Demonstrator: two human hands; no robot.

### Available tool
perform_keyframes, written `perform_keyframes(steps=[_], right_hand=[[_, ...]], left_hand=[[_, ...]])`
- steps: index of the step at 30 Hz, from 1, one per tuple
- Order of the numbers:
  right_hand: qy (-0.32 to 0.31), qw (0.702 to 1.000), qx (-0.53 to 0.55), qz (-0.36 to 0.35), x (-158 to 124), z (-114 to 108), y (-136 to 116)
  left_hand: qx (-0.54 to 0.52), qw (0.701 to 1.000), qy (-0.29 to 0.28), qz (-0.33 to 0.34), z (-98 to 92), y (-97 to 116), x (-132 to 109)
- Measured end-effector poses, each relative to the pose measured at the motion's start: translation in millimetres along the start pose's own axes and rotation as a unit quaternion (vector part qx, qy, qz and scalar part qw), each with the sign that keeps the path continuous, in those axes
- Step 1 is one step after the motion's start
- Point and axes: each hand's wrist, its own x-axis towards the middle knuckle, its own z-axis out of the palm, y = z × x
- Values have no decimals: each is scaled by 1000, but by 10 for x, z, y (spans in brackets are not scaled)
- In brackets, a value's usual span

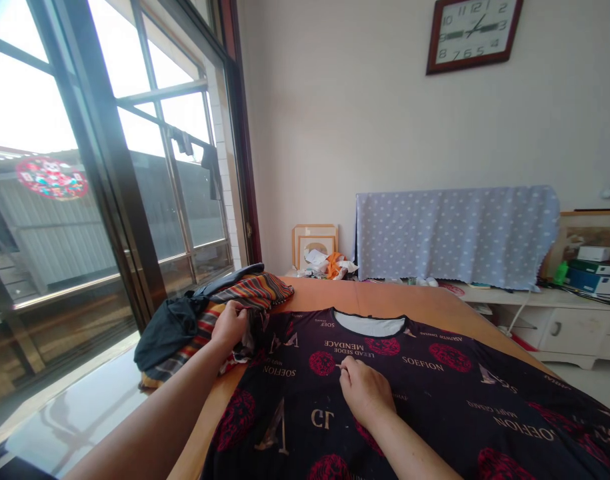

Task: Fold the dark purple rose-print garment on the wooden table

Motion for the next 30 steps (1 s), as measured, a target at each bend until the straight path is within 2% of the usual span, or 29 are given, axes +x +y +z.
perform_keyframes(steps=[3, 5, 12, 18, 24, 30], right_hand=[[-6, 1000, 1, 3, 13, -4, -1], [-8, 1000, -1, 5, 12, -4, -2], [-7, 1000, -26, -6, -26, -26, -13], [-16, 999, -34, 0, -33, -56, -33], [-20, 999, -35, 6, -25, -33, -22], [-12, 999, -37, 6, -6, -9, -5]], left_hand=[[34, 999, 41, 11, -74, 20, -96], [58, 997, 41, 29, -106, 32, -172], [118, 985, -114, 47, -44, -70, -421], [80, 980, -181, 28, 58, -297, -491], [22, 983, -183, 15, 44, -404, -536], [9, 987, -160, -3, -137, -459, -573]])
